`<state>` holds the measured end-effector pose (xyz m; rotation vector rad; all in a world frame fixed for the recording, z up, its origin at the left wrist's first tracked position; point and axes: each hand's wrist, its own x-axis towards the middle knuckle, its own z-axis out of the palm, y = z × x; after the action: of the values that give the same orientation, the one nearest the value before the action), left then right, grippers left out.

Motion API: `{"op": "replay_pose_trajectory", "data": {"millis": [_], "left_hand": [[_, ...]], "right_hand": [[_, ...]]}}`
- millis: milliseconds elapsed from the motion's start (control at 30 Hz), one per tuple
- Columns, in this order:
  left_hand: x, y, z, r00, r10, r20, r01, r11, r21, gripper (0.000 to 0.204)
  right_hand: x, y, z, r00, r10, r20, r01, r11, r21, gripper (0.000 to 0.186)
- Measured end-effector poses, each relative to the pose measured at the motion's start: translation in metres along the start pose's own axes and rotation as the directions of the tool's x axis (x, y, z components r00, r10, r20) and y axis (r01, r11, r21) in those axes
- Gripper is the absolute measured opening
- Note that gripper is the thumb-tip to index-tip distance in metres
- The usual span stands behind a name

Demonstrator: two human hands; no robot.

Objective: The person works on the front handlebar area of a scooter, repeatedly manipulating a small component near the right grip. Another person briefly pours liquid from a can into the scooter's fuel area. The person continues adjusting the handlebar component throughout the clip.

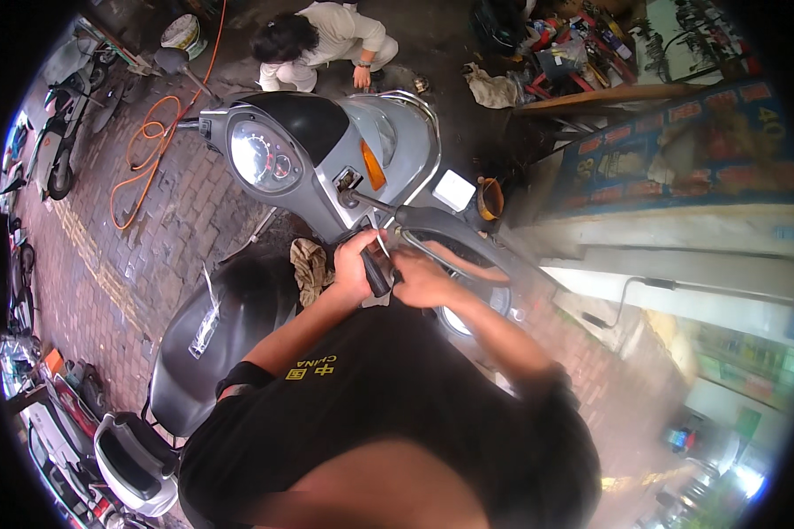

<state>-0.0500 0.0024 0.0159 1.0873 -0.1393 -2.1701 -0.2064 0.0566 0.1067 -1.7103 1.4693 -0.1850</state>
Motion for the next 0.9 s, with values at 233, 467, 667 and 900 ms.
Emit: {"op": "replay_pose_trajectory", "data": {"millis": [233,467,667,900], "left_hand": [[-0.007,0.002,0.009,0.997,0.075,-0.013,-0.075,0.997,0.024,0.029],[-0.009,0.014,0.005,0.944,-0.151,0.293,0.168,0.985,-0.035,0.044],[0.002,0.011,-0.001,0.914,-0.159,0.373,0.191,0.98,-0.048,0.038],[-0.01,0.013,0.004,0.989,-0.109,0.1,0.108,0.994,0.013,0.018]], "right_hand": [[-0.008,-0.004,-0.003,1.0,0.019,0.019,-0.021,0.996,0.089,0.065],[-0.04,0.068,-0.019,0.949,0.234,-0.212,0.099,0.418,0.903,0.054],[-0.052,0.097,0.023,0.91,0.408,-0.077,-0.275,0.73,0.626,0.053],[-0.042,0.074,0.024,0.909,0.415,0.016,-0.35,0.744,0.569,0.058]]}}
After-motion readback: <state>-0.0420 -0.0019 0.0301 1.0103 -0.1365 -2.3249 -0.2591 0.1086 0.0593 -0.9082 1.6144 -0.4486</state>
